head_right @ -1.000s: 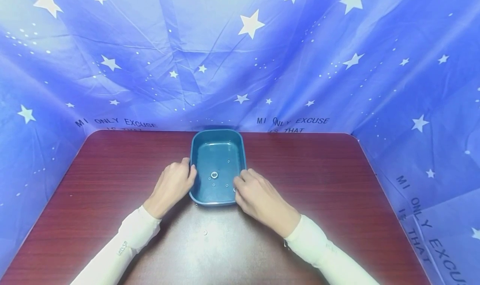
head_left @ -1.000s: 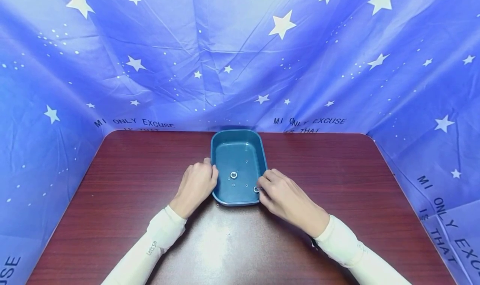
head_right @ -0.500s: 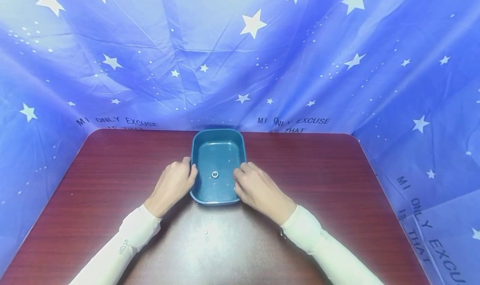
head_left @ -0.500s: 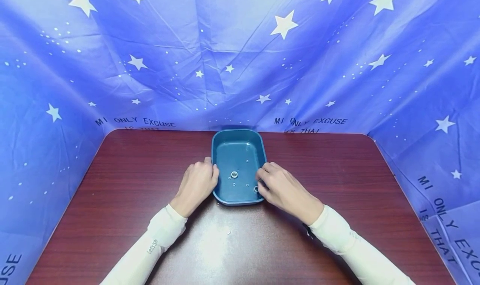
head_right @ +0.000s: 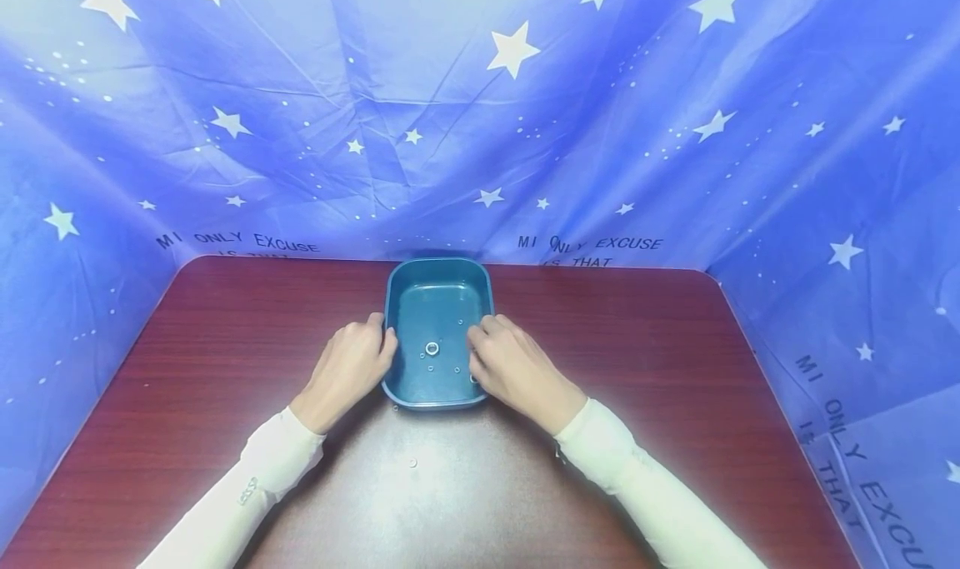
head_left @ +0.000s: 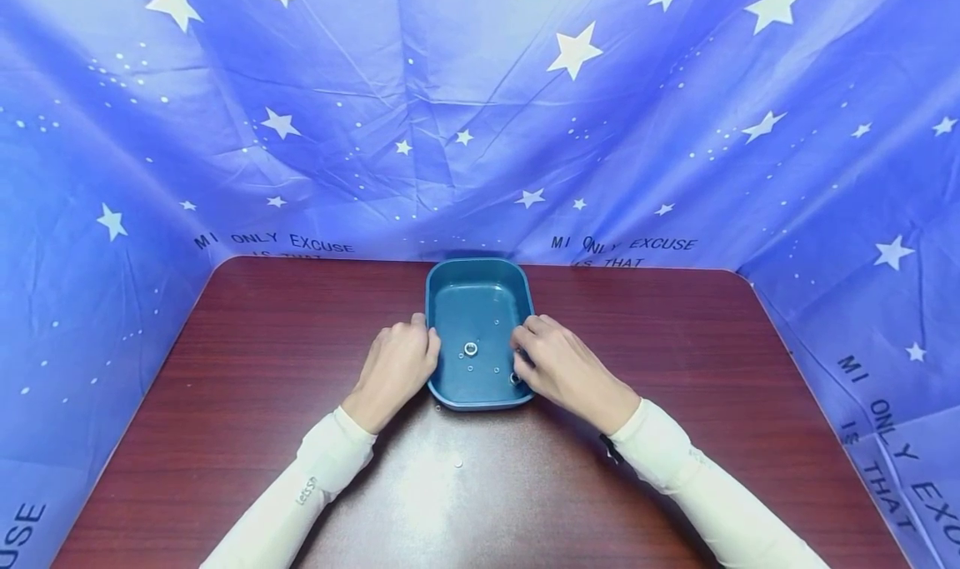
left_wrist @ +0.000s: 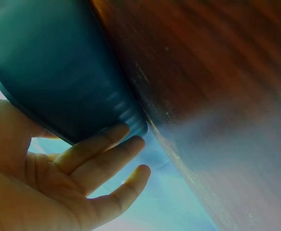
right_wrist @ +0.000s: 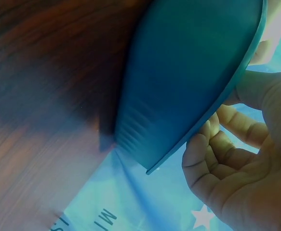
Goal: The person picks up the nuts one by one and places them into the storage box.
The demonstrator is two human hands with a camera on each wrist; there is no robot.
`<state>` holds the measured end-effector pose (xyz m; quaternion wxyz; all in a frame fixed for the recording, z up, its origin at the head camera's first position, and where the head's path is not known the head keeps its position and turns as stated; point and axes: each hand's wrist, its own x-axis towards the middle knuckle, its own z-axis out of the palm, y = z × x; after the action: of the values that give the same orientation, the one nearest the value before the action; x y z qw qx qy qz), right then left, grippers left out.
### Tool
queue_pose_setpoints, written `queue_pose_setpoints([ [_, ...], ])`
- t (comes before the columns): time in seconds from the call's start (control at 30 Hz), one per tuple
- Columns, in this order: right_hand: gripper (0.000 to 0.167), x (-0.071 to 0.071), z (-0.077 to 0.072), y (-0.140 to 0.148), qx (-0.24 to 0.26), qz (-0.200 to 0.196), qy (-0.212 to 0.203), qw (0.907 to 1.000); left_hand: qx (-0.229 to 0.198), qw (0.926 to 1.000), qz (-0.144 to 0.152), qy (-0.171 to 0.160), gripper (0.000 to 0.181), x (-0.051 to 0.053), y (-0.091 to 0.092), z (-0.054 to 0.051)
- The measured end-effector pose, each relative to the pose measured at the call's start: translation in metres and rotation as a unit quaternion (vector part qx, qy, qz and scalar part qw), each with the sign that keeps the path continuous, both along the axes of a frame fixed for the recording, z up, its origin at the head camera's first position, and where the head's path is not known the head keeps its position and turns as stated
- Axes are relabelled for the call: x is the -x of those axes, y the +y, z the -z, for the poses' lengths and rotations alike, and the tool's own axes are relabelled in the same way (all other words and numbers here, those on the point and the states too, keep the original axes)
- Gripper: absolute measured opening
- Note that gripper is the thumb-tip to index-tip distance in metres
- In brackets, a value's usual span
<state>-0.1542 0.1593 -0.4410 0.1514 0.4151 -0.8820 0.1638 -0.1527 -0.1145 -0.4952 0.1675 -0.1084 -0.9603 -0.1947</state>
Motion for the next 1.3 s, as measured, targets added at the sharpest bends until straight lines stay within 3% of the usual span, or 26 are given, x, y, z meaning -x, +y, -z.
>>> queue_pose_setpoints([
  [0.07, 0.01, 0.001, 0.0, -0.001, 0.002, -0.001, -0.001, 1.0, 0.003, 1.0, 0.0, 0.003, 0.031, 0.006, -0.002, 0.012],
  [0.2, 0.009, 0.003, -0.001, -0.002, 0.002, -0.002, -0.002, 1.0, 0.002, 1.0, 0.002, 0.006, 0.032, 0.007, -0.003, 0.014],
  [0.37, 0.006, 0.005, -0.002, -0.003, 0.0, 0.001, -0.004, 1.0, -0.001, 0.9997, 0.006, 0.023, 0.031, -0.002, 0.001, -0.004],
  [0.53, 0.006, 0.008, -0.002, -0.004, -0.004, 0.005, -0.006, 1.0, 0.0, 1.0, 0.005, -0.002, 0.025, -0.012, 0.005, -0.026],
  [0.63, 0.006, 0.009, -0.001, -0.005, -0.004, 0.006, -0.005, 1.0, 0.011, 0.9999, 0.0, -0.01, 0.025, -0.014, 0.006, -0.028],
  [1.07, 0.007, 0.016, -0.002, -0.01, -0.007, 0.008, -0.007, 0.9999, 0.013, 0.9999, -0.002, -0.005, 0.026, -0.014, 0.006, -0.029],
  [1.1, 0.007, 0.017, -0.002, -0.011, -0.007, 0.009, -0.008, 0.9999, 0.011, 0.9999, 0.001, 0.001, 0.028, -0.01, 0.003, -0.017],
  [1.3, 0.006, 0.022, 0.0, -0.013, -0.003, 0.008, -0.01, 0.9999, 0.0, 1.0, 0.004, -0.001, 0.029, -0.009, 0.003, -0.016],
])
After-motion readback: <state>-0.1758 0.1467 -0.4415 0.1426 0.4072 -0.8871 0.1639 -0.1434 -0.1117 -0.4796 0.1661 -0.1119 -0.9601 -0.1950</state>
